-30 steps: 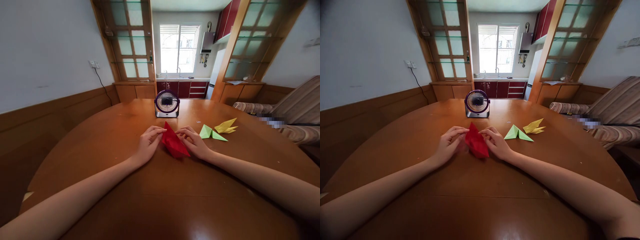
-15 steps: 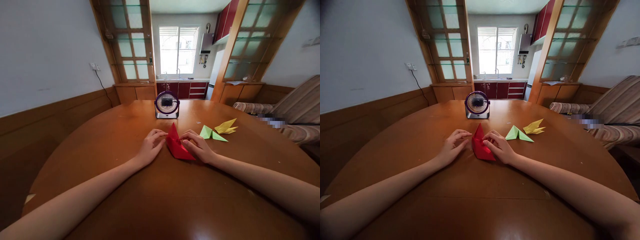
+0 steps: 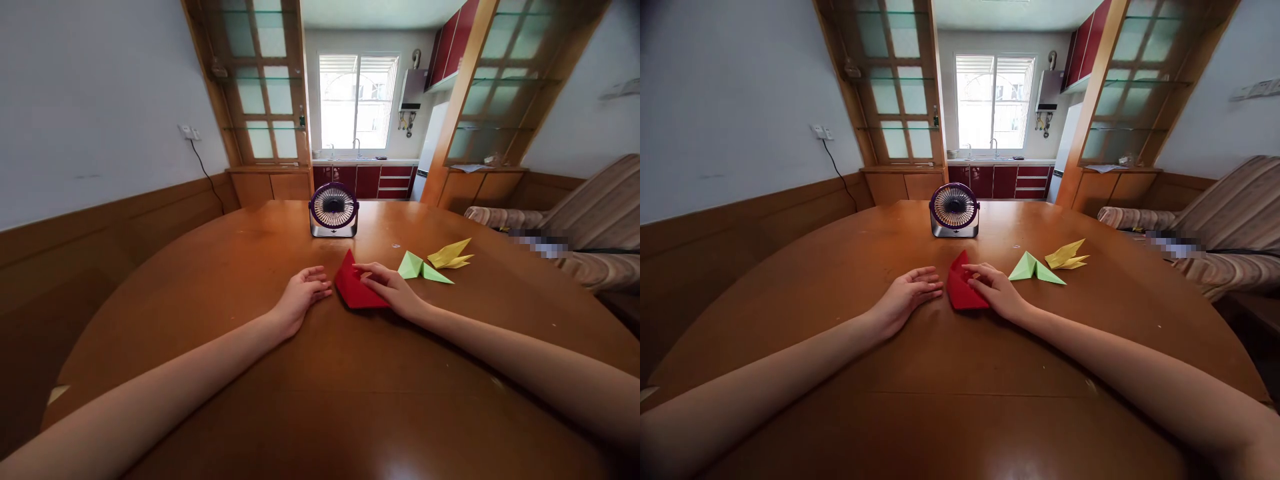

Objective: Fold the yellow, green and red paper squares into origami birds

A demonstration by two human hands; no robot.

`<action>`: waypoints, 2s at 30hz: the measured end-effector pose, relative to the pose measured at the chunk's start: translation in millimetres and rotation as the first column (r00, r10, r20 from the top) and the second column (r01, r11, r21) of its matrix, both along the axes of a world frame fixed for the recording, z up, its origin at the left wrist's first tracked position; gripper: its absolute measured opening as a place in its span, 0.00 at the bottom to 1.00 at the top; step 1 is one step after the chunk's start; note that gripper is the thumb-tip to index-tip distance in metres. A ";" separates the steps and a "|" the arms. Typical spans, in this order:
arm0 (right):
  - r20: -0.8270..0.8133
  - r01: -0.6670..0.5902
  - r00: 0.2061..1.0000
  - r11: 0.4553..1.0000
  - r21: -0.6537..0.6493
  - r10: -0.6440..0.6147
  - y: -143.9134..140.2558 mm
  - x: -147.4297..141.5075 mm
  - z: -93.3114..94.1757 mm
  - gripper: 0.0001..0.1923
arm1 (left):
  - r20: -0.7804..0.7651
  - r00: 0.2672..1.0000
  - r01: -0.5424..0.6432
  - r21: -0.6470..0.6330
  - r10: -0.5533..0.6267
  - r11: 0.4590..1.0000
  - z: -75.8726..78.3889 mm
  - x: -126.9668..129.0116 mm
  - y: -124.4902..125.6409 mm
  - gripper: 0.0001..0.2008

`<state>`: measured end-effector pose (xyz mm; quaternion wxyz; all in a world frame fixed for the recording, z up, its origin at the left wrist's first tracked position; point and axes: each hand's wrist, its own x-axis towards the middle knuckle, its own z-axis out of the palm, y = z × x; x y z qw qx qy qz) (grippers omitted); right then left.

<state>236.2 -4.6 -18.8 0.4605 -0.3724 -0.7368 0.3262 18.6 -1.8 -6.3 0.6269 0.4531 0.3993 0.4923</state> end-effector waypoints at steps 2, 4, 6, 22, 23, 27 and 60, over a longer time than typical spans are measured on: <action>0.019 0.012 1.000 1.000 0.016 -0.012 0.1 -1.2 -0.1 0.15 | 0.059 0.997 0.058 -0.085 -0.054 0.995 4.5 0.6 -2.1 0.18; 0.024 0.029 0.999 1.000 0.007 -0.030 0.2 -1.8 -0.2 0.14 | 0.121 0.989 0.101 -0.126 -0.086 0.987 9.0 2.4 -5.2 0.21; -0.001 0.040 0.999 0.998 -0.047 -0.040 0.7 -1.7 -0.8 0.14 | 0.174 0.980 0.119 -0.130 -0.095 0.984 12.6 4.4 -8.4 0.23; 0.069 0.017 0.997 0.971 0.237 -0.034 -15.4 -7.0 7.5 0.10 | 0.211 0.967 0.161 -0.065 -0.144 0.985 12.5 8.4 -12.2 0.19; 0.090 0.018 0.995 0.959 0.282 -0.045 -16.7 -7.1 8.2 0.10 | 0.214 0.965 0.168 -0.065 -0.150 0.984 12.0 8.8 -12.0 0.17; 0.151 0.005 0.986 0.917 0.398 -0.071 -20.6 -7.0 9.3 0.11 | 0.244 0.955 0.189 -0.070 -0.167 0.979 10.5 9.7 -10.9 0.14; 0.221 -0.006 0.966 0.840 0.542 -0.135 -30.3 -9.0 13.1 0.12 | 0.297 0.931 0.252 -0.092 -0.215 0.963 11.1 8.1 -7.8 0.17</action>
